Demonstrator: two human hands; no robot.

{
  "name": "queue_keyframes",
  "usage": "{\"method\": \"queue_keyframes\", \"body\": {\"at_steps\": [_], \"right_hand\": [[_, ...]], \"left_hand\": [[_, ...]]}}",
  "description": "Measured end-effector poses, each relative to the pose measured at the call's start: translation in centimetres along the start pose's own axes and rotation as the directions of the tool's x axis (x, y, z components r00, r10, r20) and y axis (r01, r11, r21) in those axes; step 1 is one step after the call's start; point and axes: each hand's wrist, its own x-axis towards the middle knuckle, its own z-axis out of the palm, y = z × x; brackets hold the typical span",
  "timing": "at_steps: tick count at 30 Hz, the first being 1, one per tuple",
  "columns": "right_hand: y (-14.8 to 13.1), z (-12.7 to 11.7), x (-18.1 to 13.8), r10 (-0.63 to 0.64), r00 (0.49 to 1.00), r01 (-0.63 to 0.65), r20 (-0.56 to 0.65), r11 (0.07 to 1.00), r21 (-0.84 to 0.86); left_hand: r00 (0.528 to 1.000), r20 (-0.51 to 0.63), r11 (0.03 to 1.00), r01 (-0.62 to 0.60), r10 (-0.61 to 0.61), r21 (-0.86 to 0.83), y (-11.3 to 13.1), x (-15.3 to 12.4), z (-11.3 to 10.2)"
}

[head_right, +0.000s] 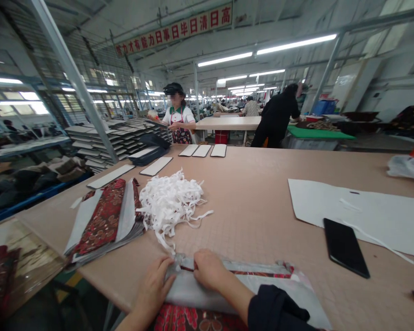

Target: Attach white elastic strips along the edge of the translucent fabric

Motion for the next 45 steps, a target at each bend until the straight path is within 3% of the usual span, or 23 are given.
{"method": "queue_keyframes", "body": {"at_steps": [4,9,11,14,17,23,33,45], "right_hand": [[0.8,-0.6,0.1,-0.154,0.987,0.142,0.041,0.968,0.207],[0.6,1.2,2.6,-0.21,0.978,0.182,-0.011,0.822,0.54],[0.4,2.1,3.5,-0.215,0.974,0.218,-0.064,0.837,0.501],[0.5,3.0,4.3,-0.244,0.958,0.283,-0.153,0.895,0.345],[1.0,3.4,4.7,-0.332,0.929,0.364,-0.16,0.897,0.252],[1.1,3.2,5.8,-0.367,0.926,0.376,-0.086,0.911,0.171],[-0.1,2.1,7.1,-0.391,0.914,0.399,0.112,0.915,-0.063],[-0.1,2.1,7.4,-0.316,0.942,0.324,0.115,0.944,-0.059]], "left_hand": [[0.999,-0.008,0.997,0.053,-0.054,-0.05,0.1,-0.1,0.0],[0.984,0.042,0.984,0.177,-0.175,-0.034,-0.1,0.3,0.7],[0.981,0.02,0.981,0.191,-0.191,-0.005,-0.1,0.5,1.0],[0.993,0.006,0.989,0.121,-0.122,0.086,0.4,0.8,0.8],[0.992,0.116,0.982,0.022,-0.044,0.185,1.4,1.2,0.1],[0.964,0.265,0.949,-0.069,-0.016,0.307,2.1,1.5,-0.5],[0.967,0.241,0.876,-0.189,0.086,0.445,2.3,1.3,0.5],[0.951,0.303,0.886,-0.194,0.064,0.422,2.4,1.3,0.5]]}}
